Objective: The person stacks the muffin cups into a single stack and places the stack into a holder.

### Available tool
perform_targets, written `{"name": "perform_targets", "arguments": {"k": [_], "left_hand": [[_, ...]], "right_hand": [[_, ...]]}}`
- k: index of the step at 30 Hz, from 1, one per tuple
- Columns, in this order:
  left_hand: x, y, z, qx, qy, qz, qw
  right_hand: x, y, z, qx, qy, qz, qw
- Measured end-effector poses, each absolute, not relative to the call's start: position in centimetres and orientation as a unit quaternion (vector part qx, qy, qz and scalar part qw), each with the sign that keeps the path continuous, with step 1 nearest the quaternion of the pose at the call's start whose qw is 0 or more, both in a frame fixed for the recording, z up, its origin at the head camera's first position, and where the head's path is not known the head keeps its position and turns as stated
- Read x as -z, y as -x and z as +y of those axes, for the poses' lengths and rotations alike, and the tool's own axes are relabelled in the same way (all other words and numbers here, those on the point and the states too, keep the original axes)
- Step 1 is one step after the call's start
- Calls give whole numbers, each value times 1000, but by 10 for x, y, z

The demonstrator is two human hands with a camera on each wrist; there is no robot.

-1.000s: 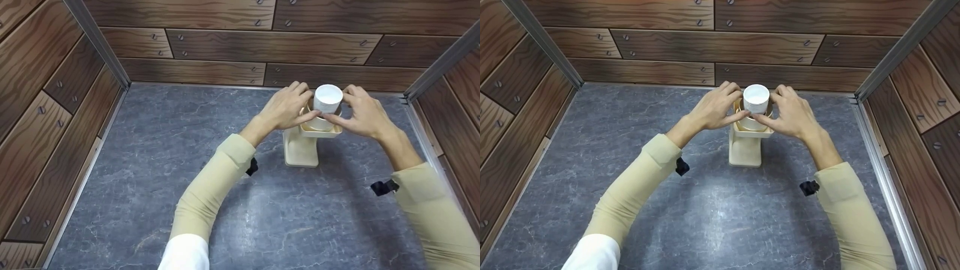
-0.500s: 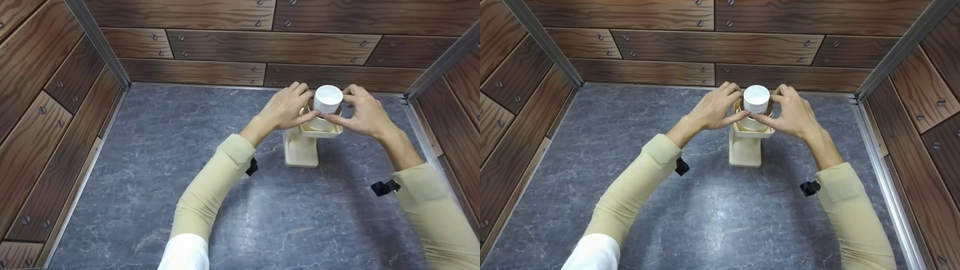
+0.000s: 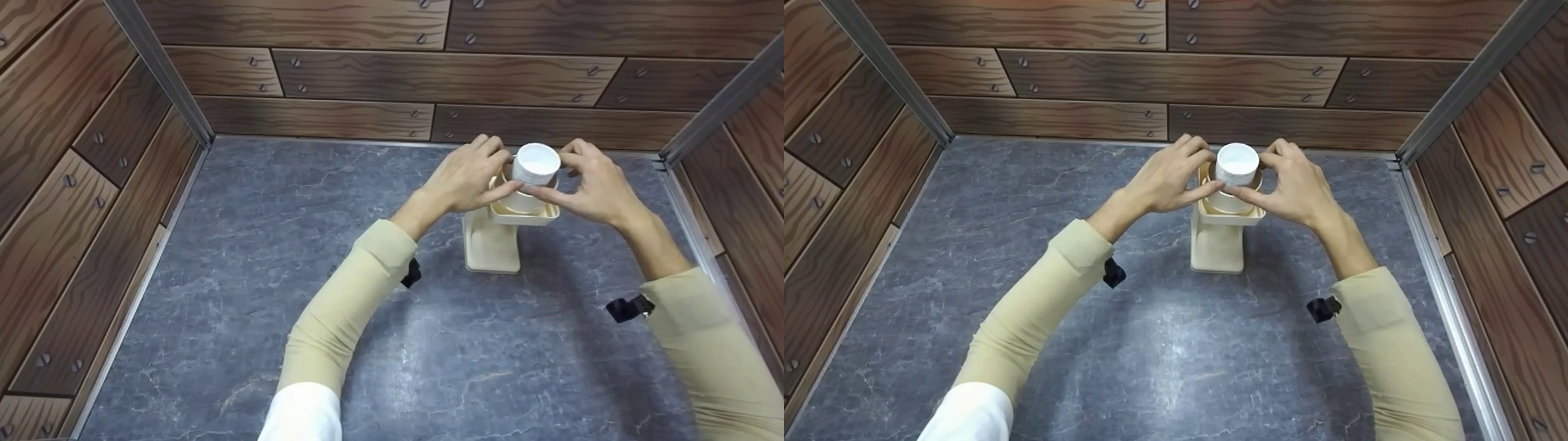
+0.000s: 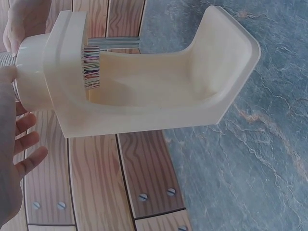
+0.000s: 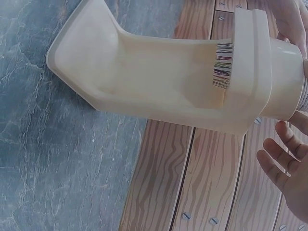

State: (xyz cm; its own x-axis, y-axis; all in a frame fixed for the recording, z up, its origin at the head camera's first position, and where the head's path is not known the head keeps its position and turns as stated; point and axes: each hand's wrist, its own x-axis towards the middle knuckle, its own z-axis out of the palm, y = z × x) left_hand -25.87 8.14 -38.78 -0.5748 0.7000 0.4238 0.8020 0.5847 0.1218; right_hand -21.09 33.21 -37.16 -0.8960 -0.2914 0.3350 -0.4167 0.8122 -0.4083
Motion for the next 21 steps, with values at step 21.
{"name": "perform_targets", "arguments": {"k": [21], "left_hand": [[386, 258, 82, 150, 424, -878, 161]], "right_hand": [[378, 213, 334, -250, -204, -933, 161]]}}
